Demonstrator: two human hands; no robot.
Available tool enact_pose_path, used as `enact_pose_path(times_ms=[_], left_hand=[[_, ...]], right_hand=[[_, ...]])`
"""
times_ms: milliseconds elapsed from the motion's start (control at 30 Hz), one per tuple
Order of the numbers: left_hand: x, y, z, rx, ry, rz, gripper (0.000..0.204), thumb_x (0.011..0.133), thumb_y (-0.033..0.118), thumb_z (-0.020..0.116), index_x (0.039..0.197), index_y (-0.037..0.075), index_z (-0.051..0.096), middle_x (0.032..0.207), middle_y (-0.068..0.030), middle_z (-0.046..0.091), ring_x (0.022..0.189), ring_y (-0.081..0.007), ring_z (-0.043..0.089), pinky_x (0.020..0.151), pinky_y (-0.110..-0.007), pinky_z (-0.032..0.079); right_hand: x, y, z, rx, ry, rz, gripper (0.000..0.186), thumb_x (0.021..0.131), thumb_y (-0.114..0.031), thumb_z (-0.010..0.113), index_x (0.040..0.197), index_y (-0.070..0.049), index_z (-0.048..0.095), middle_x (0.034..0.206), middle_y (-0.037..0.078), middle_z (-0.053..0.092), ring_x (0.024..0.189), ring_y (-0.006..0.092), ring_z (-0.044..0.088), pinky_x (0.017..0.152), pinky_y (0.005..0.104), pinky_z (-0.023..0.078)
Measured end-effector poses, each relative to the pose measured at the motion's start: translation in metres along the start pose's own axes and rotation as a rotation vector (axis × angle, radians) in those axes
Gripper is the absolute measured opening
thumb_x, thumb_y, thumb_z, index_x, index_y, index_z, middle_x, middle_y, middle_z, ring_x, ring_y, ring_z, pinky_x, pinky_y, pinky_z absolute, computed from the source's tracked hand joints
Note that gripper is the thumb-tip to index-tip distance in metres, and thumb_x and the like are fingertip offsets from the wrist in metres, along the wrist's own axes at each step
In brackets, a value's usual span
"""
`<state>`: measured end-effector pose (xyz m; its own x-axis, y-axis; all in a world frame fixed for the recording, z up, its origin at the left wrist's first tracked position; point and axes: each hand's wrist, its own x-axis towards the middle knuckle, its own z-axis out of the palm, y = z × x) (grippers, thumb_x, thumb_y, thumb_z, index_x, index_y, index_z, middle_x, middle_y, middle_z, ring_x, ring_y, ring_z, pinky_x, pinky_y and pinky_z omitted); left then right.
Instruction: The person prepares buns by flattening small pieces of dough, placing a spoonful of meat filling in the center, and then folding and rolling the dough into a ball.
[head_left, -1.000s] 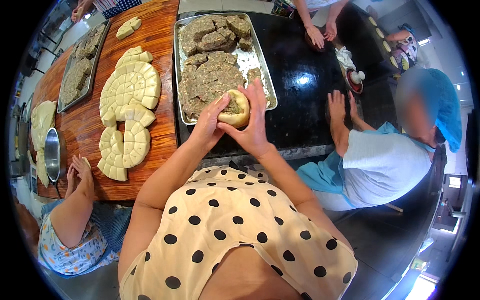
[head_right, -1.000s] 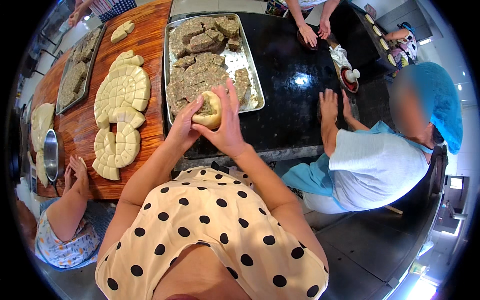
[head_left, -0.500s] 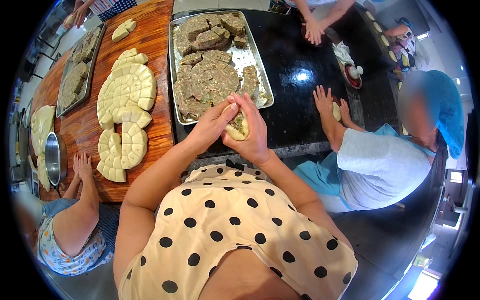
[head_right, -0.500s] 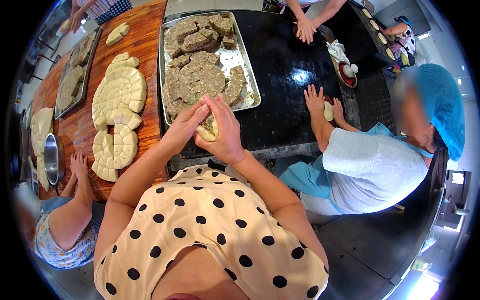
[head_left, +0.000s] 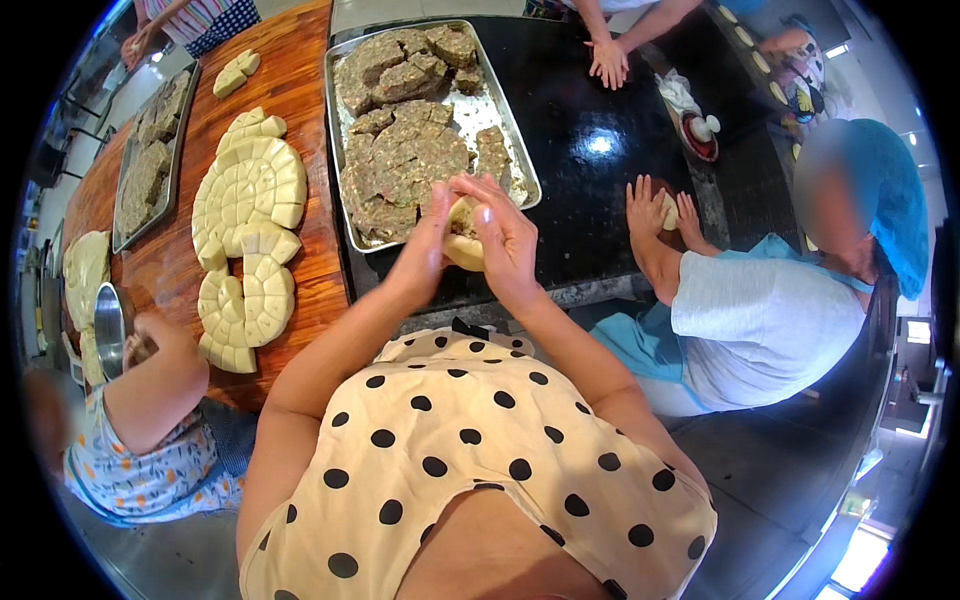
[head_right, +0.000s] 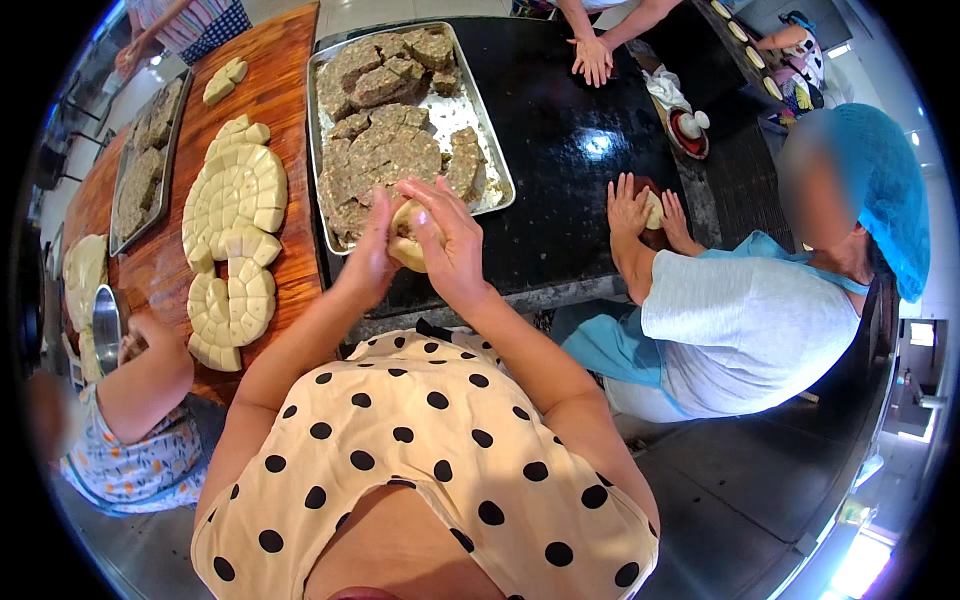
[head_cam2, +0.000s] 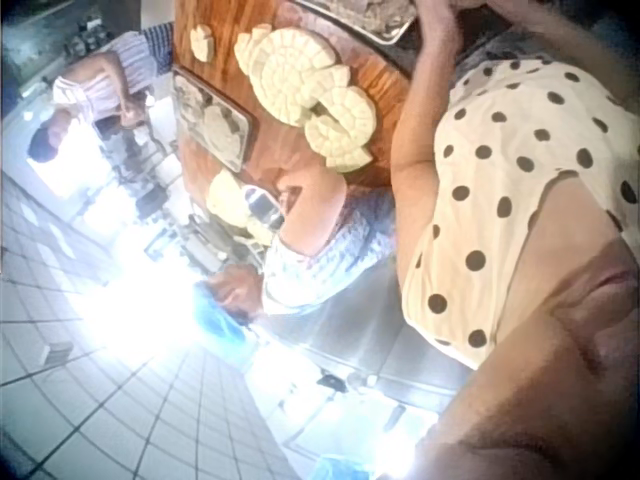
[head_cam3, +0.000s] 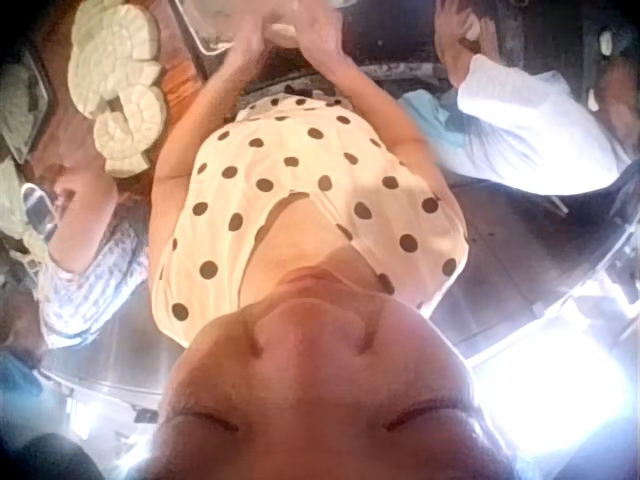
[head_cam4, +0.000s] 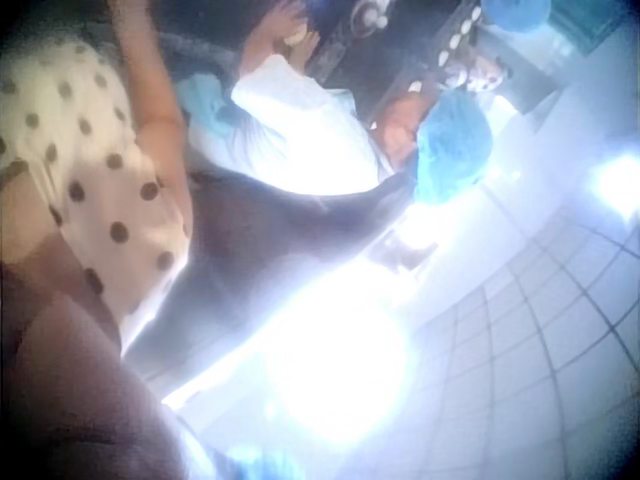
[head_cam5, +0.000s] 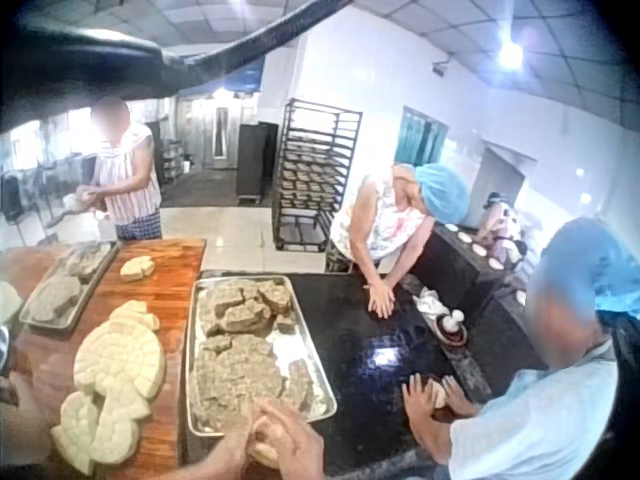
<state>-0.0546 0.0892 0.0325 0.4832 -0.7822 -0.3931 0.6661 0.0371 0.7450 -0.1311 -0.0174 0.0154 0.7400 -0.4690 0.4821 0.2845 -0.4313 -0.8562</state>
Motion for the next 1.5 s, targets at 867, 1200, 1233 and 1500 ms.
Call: enact_pose_path(times_ms=[867,1200,1233,1500], left_hand=[[0.011,-0.016,-0.002,-0.42,-0.046,0.09,0.054,0.104,0.049,0.035,0.127,0.003,0.05,0.118,-0.0108,0.059,0.111,-0.0202,0.059,0.097,-0.036,0.049],[0.014,-0.016,-0.008,-0.504,-0.018,0.101,0.054,0.104,0.048,0.036,0.131,0.004,0.05,0.126,-0.0123,0.057,0.122,-0.0247,0.055,0.106,-0.037,0.044],[0.014,-0.017,-0.005,-0.444,0.003,0.119,0.053,0.104,0.047,0.036,0.13,0.004,0.051,0.125,-0.0126,0.058,0.12,-0.0249,0.056,0.105,-0.037,0.045],[0.02,-0.03,-0.009,-0.51,0.068,0.146,0.042,0.104,0.043,0.041,0.124,0.009,0.055,0.112,-0.007,0.062,0.102,-0.0193,0.064,0.09,-0.034,0.054]], right_hand=[[-0.001,-0.009,0.012,-0.134,-0.021,-0.182,0.02,0.08,-0.011,0.075,0.096,-0.004,0.066,0.107,0.011,0.065,0.103,0.0251,0.061,0.098,0.0386,0.045],[0.002,-0.017,0.025,-0.167,0.059,-0.198,0.015,0.082,-0.008,0.074,0.092,-0.005,0.063,0.109,0.012,0.066,0.103,0.0224,0.062,0.109,0.0423,0.039],[-0.002,-0.008,0.025,-0.078,0.063,-0.151,0.014,0.082,-0.007,0.074,0.089,-0.005,0.062,0.105,0.012,0.068,0.103,0.0235,0.064,0.114,0.0469,0.033],[-0.009,-0.002,0.034,-0.044,0.19,0.017,0.029,0.094,-0.009,0.061,0.12,0.003,0.055,0.105,0.014,0.071,0.104,0.0222,0.066,0.104,0.0357,0.043]])
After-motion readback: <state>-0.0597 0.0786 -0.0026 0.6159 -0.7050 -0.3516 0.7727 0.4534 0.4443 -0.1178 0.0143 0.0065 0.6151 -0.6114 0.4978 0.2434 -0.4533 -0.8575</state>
